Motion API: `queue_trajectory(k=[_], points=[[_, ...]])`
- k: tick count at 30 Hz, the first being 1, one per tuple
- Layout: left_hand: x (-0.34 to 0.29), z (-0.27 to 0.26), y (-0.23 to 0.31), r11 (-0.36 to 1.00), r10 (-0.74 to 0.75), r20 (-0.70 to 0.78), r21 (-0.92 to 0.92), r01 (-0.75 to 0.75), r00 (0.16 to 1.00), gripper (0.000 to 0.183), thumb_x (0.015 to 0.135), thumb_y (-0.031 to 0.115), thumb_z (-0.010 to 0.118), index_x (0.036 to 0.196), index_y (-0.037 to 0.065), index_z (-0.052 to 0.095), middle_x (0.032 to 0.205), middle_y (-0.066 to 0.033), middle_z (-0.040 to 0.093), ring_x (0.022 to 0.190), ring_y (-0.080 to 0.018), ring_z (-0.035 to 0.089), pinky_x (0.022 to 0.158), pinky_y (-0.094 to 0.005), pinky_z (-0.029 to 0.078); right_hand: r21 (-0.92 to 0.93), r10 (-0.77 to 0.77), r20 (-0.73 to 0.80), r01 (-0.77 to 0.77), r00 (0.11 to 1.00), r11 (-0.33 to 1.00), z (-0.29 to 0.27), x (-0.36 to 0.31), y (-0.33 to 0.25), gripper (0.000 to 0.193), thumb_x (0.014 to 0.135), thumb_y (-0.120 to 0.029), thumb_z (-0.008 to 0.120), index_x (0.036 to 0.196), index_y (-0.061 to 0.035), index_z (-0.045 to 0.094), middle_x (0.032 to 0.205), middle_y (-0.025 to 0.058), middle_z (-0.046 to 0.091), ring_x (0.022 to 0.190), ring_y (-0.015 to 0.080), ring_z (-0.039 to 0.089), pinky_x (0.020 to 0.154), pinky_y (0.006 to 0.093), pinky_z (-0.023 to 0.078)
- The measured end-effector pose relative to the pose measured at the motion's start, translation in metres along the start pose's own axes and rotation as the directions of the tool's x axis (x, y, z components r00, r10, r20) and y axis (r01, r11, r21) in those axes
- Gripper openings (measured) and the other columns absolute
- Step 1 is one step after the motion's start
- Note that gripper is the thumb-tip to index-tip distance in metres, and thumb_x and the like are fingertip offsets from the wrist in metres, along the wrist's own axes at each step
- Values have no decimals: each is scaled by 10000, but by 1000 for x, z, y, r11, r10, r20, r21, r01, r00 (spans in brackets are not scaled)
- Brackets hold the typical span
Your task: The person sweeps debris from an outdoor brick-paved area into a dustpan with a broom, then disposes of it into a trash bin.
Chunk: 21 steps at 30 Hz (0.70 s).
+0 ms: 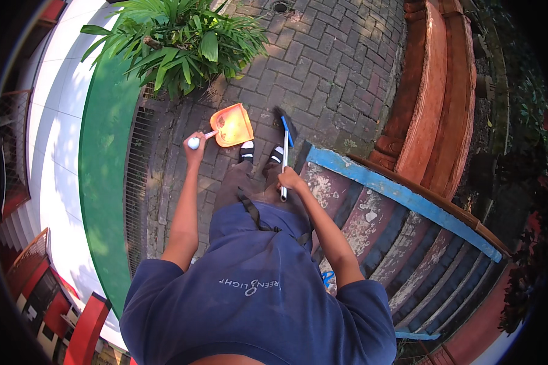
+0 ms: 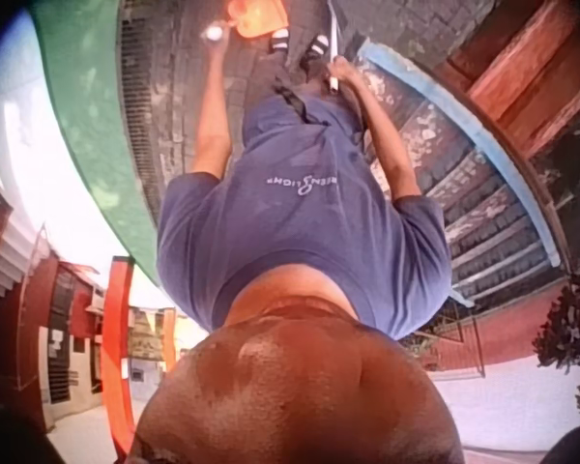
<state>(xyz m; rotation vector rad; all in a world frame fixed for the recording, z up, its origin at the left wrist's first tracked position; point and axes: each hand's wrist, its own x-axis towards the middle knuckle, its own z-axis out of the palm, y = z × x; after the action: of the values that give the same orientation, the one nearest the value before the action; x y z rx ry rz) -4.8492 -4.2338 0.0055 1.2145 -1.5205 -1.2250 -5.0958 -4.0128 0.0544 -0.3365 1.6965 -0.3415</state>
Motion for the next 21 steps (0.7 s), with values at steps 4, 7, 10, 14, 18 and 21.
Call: queue_trajectory(k=[4, 7, 10, 14, 18, 21], points=[[-9, -2, -7, 996, 60, -33, 62, -58, 998, 132, 704, 6, 552, 609, -20, 465, 562, -59, 495, 576, -104, 519, 767, -321, 476, 88, 40, 115, -50, 993, 995, 16, -10, -36, 289, 763, -12, 407, 1011, 135, 408, 620, 121, 531, 485, 158, 541, 412, 278, 451], [-12, -5, -6, 997, 47, -23, 64, -45, 999, 126, 707, 17, 537, 607, -23, 471, 564, -70, 512, 564, -124, 534, 835, -372, 463, 123, 48, 164, -69, 985, 990, 30, -18, -56, 307, 768, 1, 405, 1049, 123, 403, 618, 81, 494, 479, 136, 517, 396, 270, 432], [-11, 3, 1, 998, 53, -25, 27, -52, 998, 135, 712, 27, 538, 604, -22, 474, 571, -71, 529, 560, -132, 538, 836, -382, 457, 171, -12, 268, -35, 963, 985, 32, -21, -59, 307, 752, 6, 403, 1043, 104, 398, 661, 97, 510, 486, 157, 524, 408, 287, 431], [-12, 2, -3, 998, 60, -12, 37, -59, 998, 140, 709, 25, 543, 596, -18, 472, 571, -65, 535, 560, -134, 538, 852, -391, 445, 130, -14, 334, -31, 942, 991, 21, -35, -72, 383, 770, 6, 404, 1151, 43, 391, 655, 41, 469, 487, 117, 488, 403, 261, 423], [-12, -2, -13, 1000, 21, -53, 8, -21, 998, 140, 707, 19, 548, 594, -14, 472, 559, -47, 512, 560, -115, 509, 861, -385, 439, 98, 12, 313, -45, 950, 994, -5, -65, -57, 598, 807, -9, 431, 1357, -20, 197, 631, -1, 399, 473, 79, 405, 407, 231, 359], [-12, -2, -11, 1000, 5, -53, 2, -5, 999, 146, 708, 19, 550, 595, -11, 462, 553, -37, 487, 562, -97, 479, 862, -375, 439, 192, -1, 247, -47, 969, 980, -42, -116, -63, 597, 810, -25, 454, 1357, -33, 214, 639, 4, 410, 461, 80, 405, 399, 229, 354]])
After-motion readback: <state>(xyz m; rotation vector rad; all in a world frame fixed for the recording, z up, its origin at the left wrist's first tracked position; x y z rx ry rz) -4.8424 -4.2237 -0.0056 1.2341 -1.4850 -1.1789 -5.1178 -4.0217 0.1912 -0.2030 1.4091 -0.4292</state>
